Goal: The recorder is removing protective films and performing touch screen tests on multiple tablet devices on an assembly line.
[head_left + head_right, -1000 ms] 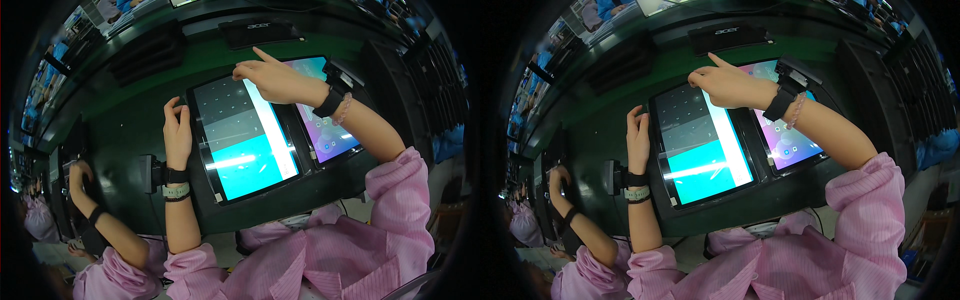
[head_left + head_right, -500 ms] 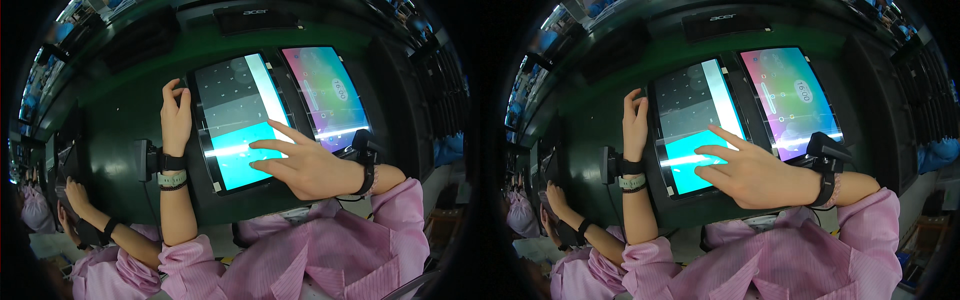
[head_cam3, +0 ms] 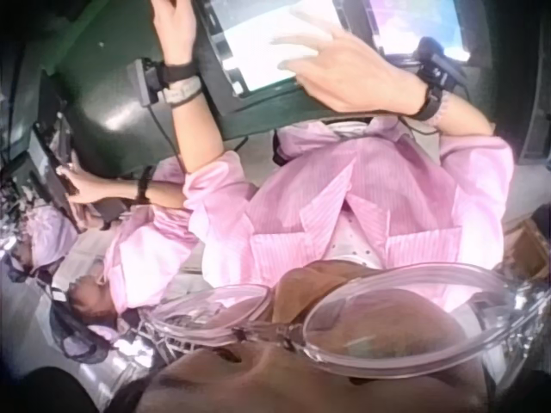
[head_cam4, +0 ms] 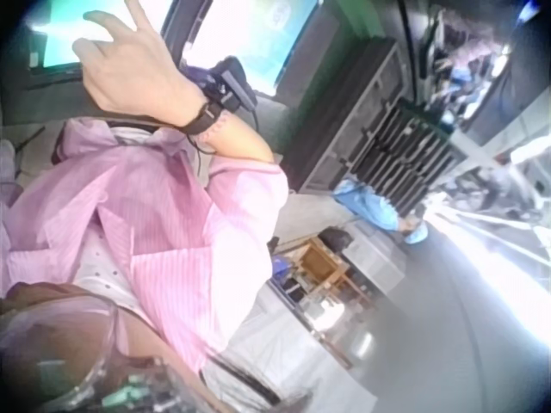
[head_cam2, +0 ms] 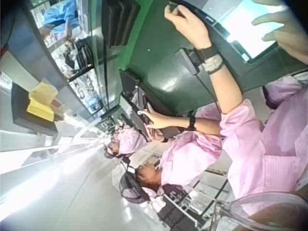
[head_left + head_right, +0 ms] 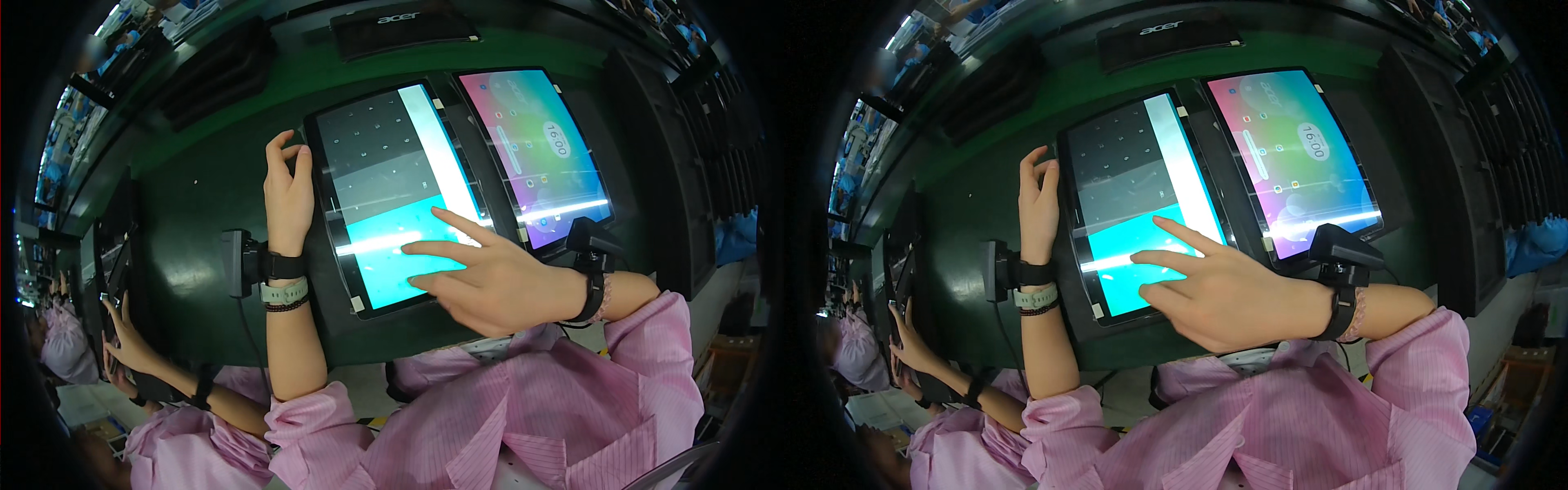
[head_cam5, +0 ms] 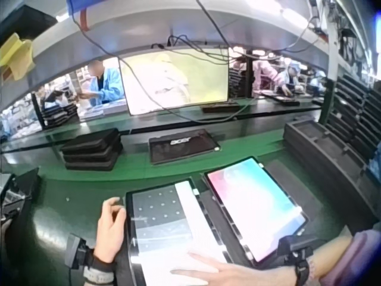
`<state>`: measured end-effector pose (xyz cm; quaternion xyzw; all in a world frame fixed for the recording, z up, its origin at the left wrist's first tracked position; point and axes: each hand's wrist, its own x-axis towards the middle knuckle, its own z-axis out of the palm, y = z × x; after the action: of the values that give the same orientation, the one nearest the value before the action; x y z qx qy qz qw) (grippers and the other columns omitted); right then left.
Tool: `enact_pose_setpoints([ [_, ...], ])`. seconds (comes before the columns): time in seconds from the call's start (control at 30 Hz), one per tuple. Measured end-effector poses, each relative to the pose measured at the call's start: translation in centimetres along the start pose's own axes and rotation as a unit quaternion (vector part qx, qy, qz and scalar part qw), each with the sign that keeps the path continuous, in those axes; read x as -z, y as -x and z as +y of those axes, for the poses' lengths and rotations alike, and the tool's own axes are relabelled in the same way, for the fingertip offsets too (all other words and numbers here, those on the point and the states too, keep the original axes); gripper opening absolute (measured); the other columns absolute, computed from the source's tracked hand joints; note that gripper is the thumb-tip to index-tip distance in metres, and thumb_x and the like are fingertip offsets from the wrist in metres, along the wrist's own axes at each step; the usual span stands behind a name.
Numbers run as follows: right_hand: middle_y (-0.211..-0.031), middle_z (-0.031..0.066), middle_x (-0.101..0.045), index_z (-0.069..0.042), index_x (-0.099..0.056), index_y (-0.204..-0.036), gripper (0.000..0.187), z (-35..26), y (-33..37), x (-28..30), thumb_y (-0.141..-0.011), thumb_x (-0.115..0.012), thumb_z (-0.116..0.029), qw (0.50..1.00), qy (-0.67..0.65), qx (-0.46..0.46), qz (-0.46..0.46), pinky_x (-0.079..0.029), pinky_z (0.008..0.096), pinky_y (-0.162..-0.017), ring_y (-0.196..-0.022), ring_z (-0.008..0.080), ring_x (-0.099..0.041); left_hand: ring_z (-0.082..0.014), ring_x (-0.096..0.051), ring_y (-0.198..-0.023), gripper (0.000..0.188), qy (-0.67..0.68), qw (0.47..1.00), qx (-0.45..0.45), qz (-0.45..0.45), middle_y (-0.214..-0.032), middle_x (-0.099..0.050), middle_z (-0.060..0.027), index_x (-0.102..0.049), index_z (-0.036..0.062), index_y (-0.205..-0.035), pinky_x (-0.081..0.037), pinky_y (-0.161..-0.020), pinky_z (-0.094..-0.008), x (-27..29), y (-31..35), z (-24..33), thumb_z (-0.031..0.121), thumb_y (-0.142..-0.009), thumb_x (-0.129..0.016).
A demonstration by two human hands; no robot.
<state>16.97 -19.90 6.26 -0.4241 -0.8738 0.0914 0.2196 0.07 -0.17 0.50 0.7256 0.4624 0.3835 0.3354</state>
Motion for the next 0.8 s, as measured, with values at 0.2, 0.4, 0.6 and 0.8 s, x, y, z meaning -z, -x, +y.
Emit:
enact_pose_setpoints([
  [0.2, -0.09, 0.0119, -0.059, 0.003, -0.059, -0.094, 0.031, -0.1, -0.5, 0.2, -0.064, -0.056, -0.003, 0.999, 0.022, 0.036, -0.003, -0.029, 0.056, -0.102, -0.11, 0.0254, -0.049, -0.0227, -0.058, -0.087, 0.038, 0.003, 1.0, -0.013, -0.007, -0.104, -0.059, -0.0146, -0.041, 0.0061, -0.122, -0.044, -0.077, -0.0311, -0.2, 0.0, -0.5, 0.024, -0.09, -0.047],
  [0.4, -0.09, 0.013, -0.06, 0.002, -0.061, -0.086, 0.028, 0.2, 1.6, 1.3, -0.06, -0.052, 0.001, 0.999, 0.004, 0.011, 0.044, -0.029, 0.0553, -0.101, -0.104, 0.0259, -0.054, -0.0237, -0.058, -0.09, 0.037, 0.014, 1.0, -0.016, -0.01, -0.104, -0.06, -0.0152, -0.042, 0.0063, -0.122, -0.043, -0.078, -0.0313, -0.2, -0.2, -0.7, 0.023, -0.09, -0.047],
  [0.6, -0.089, 0.0134, -0.061, -0.003, -0.06, -0.086, 0.034, 1.0, 5.6, 4.9, -0.057, -0.045, 0.007, 0.972, 0.055, -0.148, 0.173, -0.031, 0.0521, -0.099, -0.091, 0.0271, -0.058, -0.0162, -0.055, -0.08, 0.034, 0.003, 1.0, -0.018, -0.007, -0.095, -0.06, -0.0125, -0.045, 0.006, -0.12, -0.043, -0.072, -0.0282, 0.1, 0.0, -0.6, 0.022, -0.09, -0.047],
  [0.8, -0.086, 0.007, -0.065, -0.001, -0.059, -0.087, 0.023, 2.4, 10.9, 4.4, -0.07, -0.046, 0.006, 0.904, 0.097, -0.268, 0.318, -0.03, 0.0467, -0.099, -0.096, 0.0253, -0.058, -0.014, -0.053, -0.079, 0.031, 0.01, 1.0, -0.002, -0.009, -0.09, -0.06, -0.0083, -0.047, 0.0055, -0.117, -0.041, -0.074, -0.027, 0.1, -0.1, -0.5, 0.022, -0.091, -0.047],
])
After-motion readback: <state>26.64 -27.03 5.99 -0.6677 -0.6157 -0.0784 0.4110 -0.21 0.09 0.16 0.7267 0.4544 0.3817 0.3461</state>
